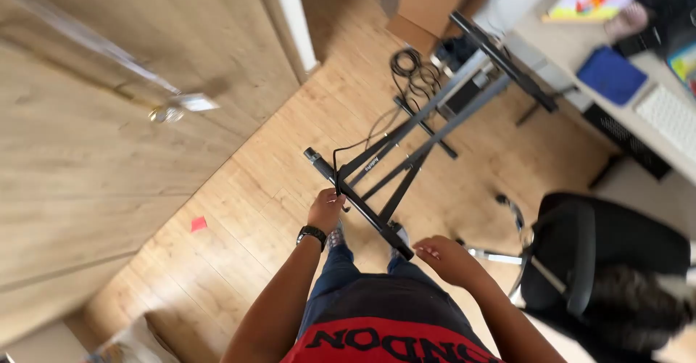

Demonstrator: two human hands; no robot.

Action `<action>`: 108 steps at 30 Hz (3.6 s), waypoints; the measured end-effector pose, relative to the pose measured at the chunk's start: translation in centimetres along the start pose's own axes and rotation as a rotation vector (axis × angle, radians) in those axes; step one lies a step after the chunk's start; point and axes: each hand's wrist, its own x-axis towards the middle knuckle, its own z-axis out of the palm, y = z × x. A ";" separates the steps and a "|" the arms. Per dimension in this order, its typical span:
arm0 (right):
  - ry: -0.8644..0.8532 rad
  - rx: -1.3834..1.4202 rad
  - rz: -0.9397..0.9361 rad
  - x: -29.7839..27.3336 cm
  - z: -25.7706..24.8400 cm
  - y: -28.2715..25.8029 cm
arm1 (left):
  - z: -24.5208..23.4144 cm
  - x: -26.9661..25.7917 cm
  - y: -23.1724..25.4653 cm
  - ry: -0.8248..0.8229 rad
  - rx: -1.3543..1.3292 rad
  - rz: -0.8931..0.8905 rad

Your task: The person gathers a long black cable from the floor and coils it into a neat bundle by hand. The person holds the coiled cable at the end of the clip.

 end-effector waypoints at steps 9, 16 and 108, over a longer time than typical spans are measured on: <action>-0.024 0.232 -0.076 10.8 6.6 -6.6 | -1.9 5.6 -1.9 -0.245 0.255 0.081; 0.162 0.061 0.027 21.5 10.2 -9.9 | -4.3 4.8 0.1 -0.375 0.268 0.115; 0.871 0.346 0.466 -41.0 27.0 27.1 | 16.5 -28.8 3.9 -0.625 -0.830 0.286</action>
